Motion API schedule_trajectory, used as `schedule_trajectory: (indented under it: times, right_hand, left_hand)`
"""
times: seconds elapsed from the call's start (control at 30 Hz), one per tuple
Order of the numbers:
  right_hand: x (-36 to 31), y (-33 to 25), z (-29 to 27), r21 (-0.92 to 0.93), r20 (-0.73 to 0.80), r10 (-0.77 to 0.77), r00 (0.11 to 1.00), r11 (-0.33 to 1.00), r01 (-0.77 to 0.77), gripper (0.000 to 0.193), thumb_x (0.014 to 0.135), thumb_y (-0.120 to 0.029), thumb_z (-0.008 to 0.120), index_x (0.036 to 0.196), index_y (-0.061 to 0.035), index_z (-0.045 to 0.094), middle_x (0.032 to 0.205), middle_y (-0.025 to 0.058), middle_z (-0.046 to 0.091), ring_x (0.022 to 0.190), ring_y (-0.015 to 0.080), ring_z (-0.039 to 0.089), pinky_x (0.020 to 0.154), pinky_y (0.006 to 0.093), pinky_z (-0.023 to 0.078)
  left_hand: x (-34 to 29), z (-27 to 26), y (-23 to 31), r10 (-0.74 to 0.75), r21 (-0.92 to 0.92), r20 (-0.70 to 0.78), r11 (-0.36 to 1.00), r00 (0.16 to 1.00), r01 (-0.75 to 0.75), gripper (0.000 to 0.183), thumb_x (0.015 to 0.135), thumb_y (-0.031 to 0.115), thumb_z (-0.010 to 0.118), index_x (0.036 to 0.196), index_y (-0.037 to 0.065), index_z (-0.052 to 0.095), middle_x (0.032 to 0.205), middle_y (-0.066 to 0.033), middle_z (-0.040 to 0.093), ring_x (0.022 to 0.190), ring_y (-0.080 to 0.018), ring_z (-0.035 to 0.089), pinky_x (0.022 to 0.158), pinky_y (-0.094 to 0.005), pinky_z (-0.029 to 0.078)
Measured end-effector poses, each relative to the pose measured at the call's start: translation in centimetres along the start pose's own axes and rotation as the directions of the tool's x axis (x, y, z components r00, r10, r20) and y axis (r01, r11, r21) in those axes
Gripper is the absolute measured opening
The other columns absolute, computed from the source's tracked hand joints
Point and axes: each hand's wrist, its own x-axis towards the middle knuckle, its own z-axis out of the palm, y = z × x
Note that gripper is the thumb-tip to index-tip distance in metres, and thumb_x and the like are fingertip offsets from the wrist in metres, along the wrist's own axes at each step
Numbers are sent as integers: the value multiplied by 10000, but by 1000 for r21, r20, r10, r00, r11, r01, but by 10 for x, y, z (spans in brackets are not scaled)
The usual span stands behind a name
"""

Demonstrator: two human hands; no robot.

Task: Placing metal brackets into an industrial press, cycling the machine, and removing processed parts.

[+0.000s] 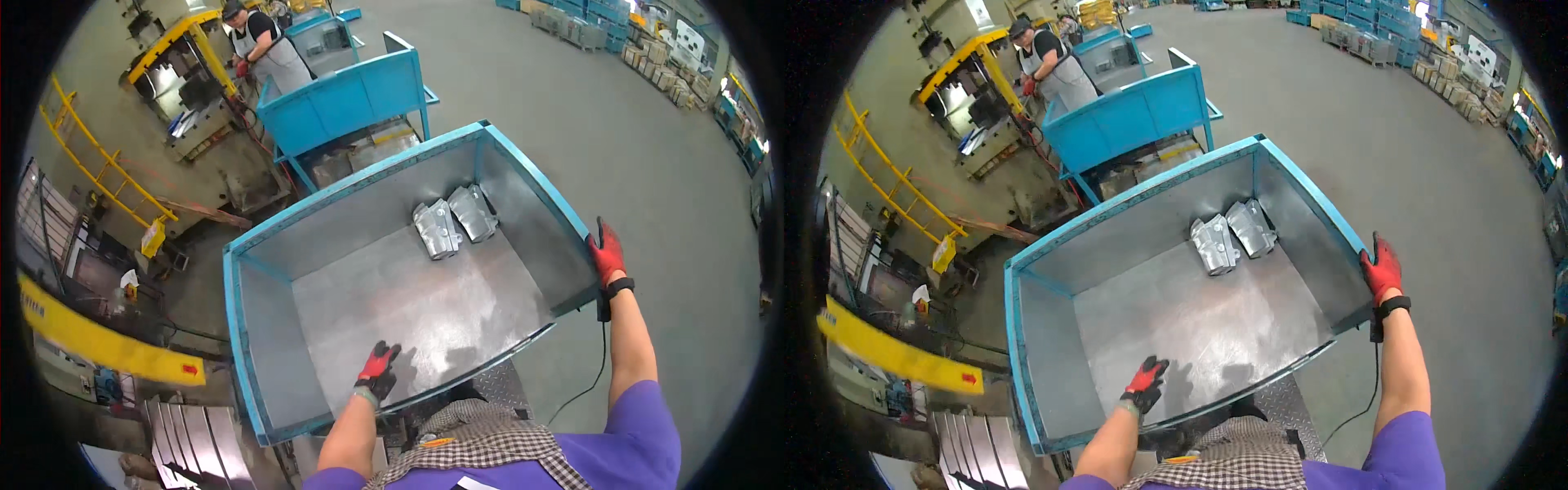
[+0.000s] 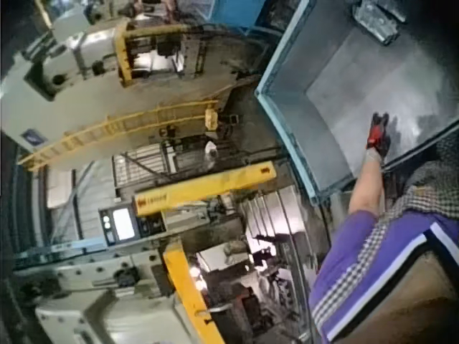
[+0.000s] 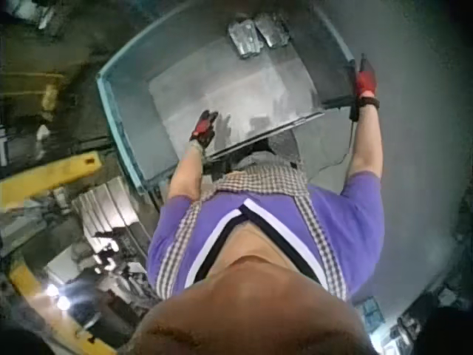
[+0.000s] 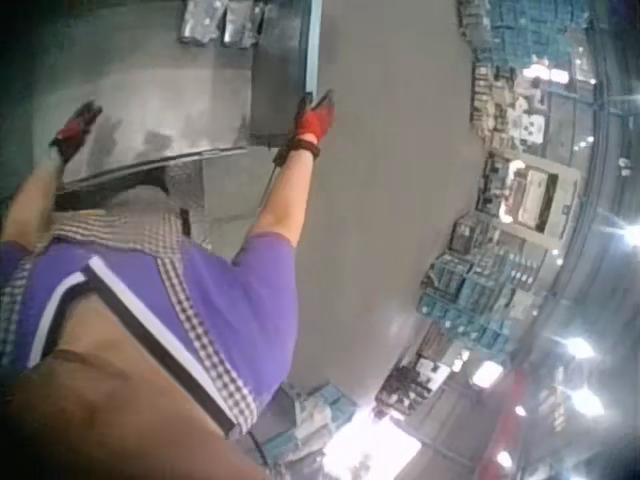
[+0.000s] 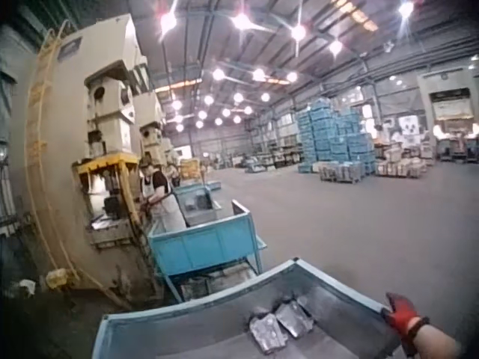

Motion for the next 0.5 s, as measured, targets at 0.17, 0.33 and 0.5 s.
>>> schedule_trajectory:
  times: [0.17, 0.33, 0.5]
  right_hand:
    - [24, -17, 28, -154, 216, 156, 964, 980, -124, 718, 817, -410, 587, 1395, -60, 344, 1259, 197, 512, 1131, 366, 509, 956, 423, 412]
    - [26, -14, 38, -184, 127, -1, 992, 983, 24, 741, 770, -324, 657, 1384, -48, 348, 1186, 204, 529, 1092, 370, 523, 925, 428, 427]
    - [29, -17, 45, -188, 107, -2, 994, 982, 22, 756, 712, -200, 685, 1379, -57, 359, 1182, 197, 523, 1098, 376, 510, 945, 421, 415]
  left_hand:
    - [164, 50, 87, 50, 12, 53, 999, 997, -50, 811, 673, -8, 556, 1426, 145, 297, 1516, -134, 172, 1378, -274, 255, 1091, -370, 288]
    - [345, 92, 95, 41, 25, -275, 999, 961, -36, 1029, 627, 356, 698, 1436, 18, 160, 1502, -205, 180, 1390, -326, 198, 1126, -389, 213]
    - [450, 114, 96, 73, 225, -494, 973, 866, 46, 1255, 604, 573, 774, 1441, -59, 86, 1490, -248, 191, 1394, -370, 167, 1147, -401, 169]
